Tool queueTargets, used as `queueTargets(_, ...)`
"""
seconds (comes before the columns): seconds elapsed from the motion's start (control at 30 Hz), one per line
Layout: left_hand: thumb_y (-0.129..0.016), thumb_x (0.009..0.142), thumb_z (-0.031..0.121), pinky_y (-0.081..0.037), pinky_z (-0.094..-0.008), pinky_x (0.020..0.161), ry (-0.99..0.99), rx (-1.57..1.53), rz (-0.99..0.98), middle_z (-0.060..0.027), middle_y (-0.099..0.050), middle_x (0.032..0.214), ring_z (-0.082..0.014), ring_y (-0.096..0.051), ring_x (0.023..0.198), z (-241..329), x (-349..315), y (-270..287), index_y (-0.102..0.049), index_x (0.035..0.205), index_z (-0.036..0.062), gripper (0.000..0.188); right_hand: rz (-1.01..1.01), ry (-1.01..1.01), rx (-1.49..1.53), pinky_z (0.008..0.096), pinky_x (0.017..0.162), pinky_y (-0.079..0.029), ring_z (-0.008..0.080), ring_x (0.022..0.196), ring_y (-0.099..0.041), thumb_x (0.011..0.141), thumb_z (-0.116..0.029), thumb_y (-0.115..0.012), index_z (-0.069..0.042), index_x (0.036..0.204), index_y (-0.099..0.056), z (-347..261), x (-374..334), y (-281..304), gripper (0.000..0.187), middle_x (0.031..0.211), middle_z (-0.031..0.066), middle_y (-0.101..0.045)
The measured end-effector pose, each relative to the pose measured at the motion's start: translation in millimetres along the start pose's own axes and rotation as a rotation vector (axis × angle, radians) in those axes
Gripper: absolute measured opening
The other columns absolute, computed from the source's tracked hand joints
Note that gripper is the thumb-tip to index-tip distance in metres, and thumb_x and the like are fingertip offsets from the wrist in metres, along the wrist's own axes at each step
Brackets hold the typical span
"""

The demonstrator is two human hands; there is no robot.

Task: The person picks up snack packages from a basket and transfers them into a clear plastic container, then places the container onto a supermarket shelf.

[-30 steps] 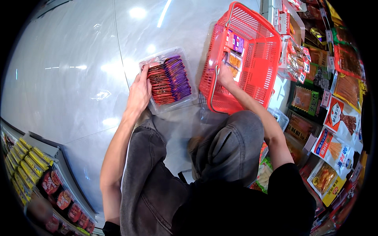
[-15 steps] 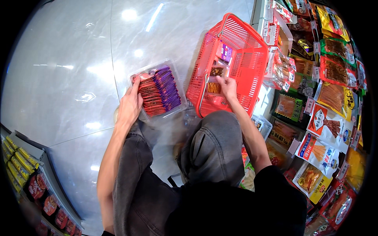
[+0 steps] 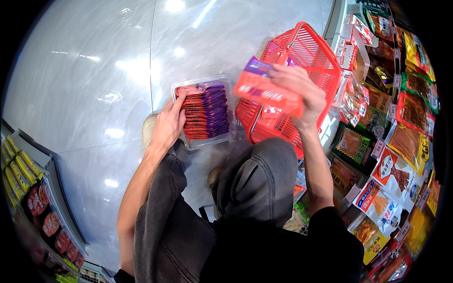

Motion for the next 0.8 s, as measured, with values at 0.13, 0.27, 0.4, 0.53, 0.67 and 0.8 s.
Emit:
queueTargets(0.13, -0.056, 0.090, 0.006, -0.053, -0.0505, 0.078, -0.048, -0.025, 0.052, -0.0226, -0.060, 0.118, -0.0447, -0.063, 0.090, 0.3, -2.1, 0.3, -0.048, 0.140, 0.0140, 0.051, -0.115, 0.235, -0.078, 0.0367, 0.083, -0.053, 0.0256, 0.098, -0.070, 0.074, 0.002, -0.064, -0.004, 0.092, -0.074, -6.7, 15.1, -28.1, 0.022, 0.095, 0.0092, -0.074)
queueTargets(0.27, -0.057, 0.090, 0.007, -0.053, -0.0497, 0.078, -0.030, -0.016, 0.072, -0.0205, -0.059, 0.124, -0.0444, -0.063, 0.091, -1.4, -4.9, -0.7, -0.048, 0.140, 0.0124, 0.051, -0.245, 0.211, -0.066, 0.0377, 0.082, -0.054, 0.0263, 0.095, -0.071, 0.071, 0.003, -0.063, -0.003, 0.094, -0.073, 0.2, 12.2, -47.9, 0.025, 0.098, 0.0095, -0.074)
queueTargets(0.4, -0.056, 0.090, 0.006, -0.052, -0.0501, 0.078, -0.014, -0.055, 0.067, -0.0205, -0.059, 0.124, -0.0454, -0.062, 0.092, 3.4, -2.7, -0.9, -0.048, 0.139, 0.0107, 0.050, -0.493, -0.009, -0.029, 0.0401, 0.077, -0.055, 0.0331, 0.090, -0.069, 0.069, 0.007, -0.060, -0.001, 0.103, -0.069, 6.3, 3.6, -72.3, 0.036, 0.095, 0.0150, -0.071)
queueTargets(0.53, -0.055, 0.089, 0.004, -0.051, -0.0532, 0.074, 0.017, -0.035, 0.032, -0.0213, -0.059, 0.116, -0.0468, -0.061, 0.088, -0.4, -2.9, -1.6, -0.049, 0.133, 0.0073, 0.045, -0.577, -0.053, -0.096, 0.0419, 0.073, -0.055, 0.0349, 0.087, -0.068, 0.074, 0.005, -0.058, -0.001, 0.109, -0.066, 6.1, 0.6, -110.0, 0.036, 0.096, 0.0180, -0.069)
queueTargets(0.67, -0.055, 0.088, 0.004, -0.050, -0.0542, 0.072, -0.032, -0.059, 0.086, -0.0212, -0.059, 0.113, -0.0470, -0.060, 0.086, 0.6, -2.0, -1.7, -0.050, 0.130, 0.0064, 0.042, -0.709, 0.021, -0.261, 0.0433, 0.072, -0.055, 0.0355, 0.084, -0.067, 0.074, 0.003, -0.059, 0.001, 0.105, -0.063, 15.1, 1.9, -132.9, 0.031, 0.093, 0.0176, -0.068)
queueTargets(0.8, -0.055, 0.088, 0.004, -0.051, -0.0541, 0.072, -0.026, -0.059, 0.082, -0.0220, -0.059, 0.113, -0.0474, -0.060, 0.086, -1.6, -2.4, -3.9, -0.052, 0.128, 0.0059, 0.040, -0.757, 0.068, -0.371, 0.0429, 0.073, -0.055, 0.0349, 0.086, -0.066, 0.073, 0.000, -0.061, 0.000, 0.097, -0.063, 12.9, -6.6, -152.4, 0.024, 0.090, 0.0159, -0.065)
Point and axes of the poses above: each hand's wrist, its own x-axis towards the middle knuckle, its own y-axis out of the back of the hand, z = x × y, the point moved 2 cm from there along x, towards the middle knuckle
